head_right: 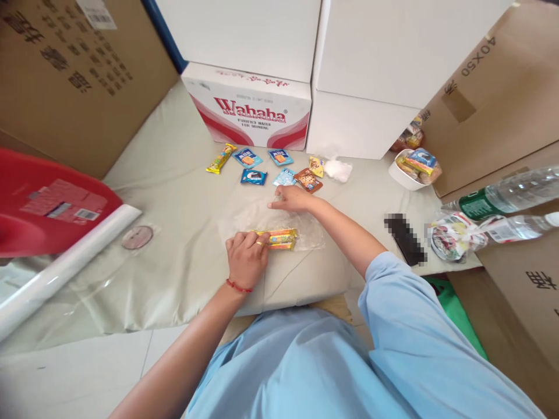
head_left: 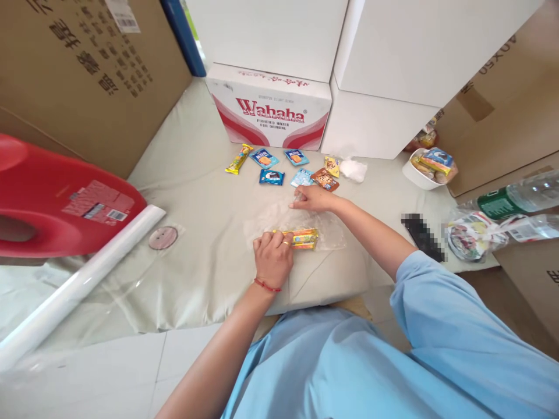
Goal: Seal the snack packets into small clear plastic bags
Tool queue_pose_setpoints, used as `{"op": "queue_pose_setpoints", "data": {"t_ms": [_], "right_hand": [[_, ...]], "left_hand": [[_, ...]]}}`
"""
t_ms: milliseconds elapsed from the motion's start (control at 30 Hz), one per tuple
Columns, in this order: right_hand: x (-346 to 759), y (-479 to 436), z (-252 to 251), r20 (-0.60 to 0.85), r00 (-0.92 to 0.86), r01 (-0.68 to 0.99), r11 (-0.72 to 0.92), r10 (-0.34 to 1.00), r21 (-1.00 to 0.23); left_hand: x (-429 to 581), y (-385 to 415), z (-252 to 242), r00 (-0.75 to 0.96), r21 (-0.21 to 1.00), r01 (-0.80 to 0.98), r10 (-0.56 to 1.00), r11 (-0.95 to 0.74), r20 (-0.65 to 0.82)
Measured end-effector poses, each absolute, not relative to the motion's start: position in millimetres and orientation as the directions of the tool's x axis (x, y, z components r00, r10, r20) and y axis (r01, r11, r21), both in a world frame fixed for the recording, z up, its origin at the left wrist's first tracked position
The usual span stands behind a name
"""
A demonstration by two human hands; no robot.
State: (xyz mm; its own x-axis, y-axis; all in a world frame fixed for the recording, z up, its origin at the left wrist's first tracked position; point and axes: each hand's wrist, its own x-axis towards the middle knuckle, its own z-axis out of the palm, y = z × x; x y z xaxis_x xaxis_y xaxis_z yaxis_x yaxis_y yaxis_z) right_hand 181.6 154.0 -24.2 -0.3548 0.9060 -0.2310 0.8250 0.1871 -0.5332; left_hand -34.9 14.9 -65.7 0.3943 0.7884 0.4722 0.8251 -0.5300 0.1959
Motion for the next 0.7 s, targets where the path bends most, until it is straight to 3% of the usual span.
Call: {"op": "queue_pose_setpoints", "data": {"t_ms": [100, 233, 300, 400, 467, 567, 633, 700], "right_hand": [[179.5, 155.0, -20.5, -0.244, -0.363, 0.792, 0.161, 0.899, -0.588], [176.9, 126.5, -3.4, 0.006, -0.476, 0.667, 0.365, 0.879, -0.650], [174.7, 95.9, 4.3, 0.068, -0.594, 0.629, 0.514, 0.802, -0.583], [168.7, 46.6, 4.4, -0.039, -0.679, 0.688, 0.617, 0.733, -0.382], [163.6, 23.6, -2.4, -0.114, -0.673, 0.729, 0.630, 0.731, -0.267], [157.4, 10.3, -13.8, -0.167, -0.653, 0.756, 0.620, 0.739, -0.209], [154.7, 9.8, -18.2, -0.169, -0.648, 0.760, 0.614, 0.743, -0.213], [152.1, 10.0, -19.7, -0.150, -0.646, 0.760, 0.612, 0.749, -0.218]], "left_hand": [[-35.0, 15.5, -64.1, 0.397, 0.215, 0.825, 0.806, -0.523, 0.439], [-33.6, 15.4, -60.2, 0.395, 0.235, 0.827, 0.826, -0.510, 0.402], [-33.5, 16.0, -59.4, 0.382, 0.246, 0.831, 0.834, -0.498, 0.398], [-38.3, 17.4, -60.3, 0.341, 0.307, 0.827, 0.854, -0.471, 0.392], [-46.6, 18.1, -61.7, 0.334, 0.400, 0.784, 0.866, -0.474, 0.373], [-65.5, 19.4, -64.0, 0.342, 0.620, 0.638, 0.890, -0.456, 0.302], [-79.9, 22.4, -64.6, 0.259, 0.791, 0.535, 0.948, -0.298, 0.183], [-92.5, 29.7, -63.5, 0.069, 0.892, 0.449, 0.997, -0.054, 0.026]]}}
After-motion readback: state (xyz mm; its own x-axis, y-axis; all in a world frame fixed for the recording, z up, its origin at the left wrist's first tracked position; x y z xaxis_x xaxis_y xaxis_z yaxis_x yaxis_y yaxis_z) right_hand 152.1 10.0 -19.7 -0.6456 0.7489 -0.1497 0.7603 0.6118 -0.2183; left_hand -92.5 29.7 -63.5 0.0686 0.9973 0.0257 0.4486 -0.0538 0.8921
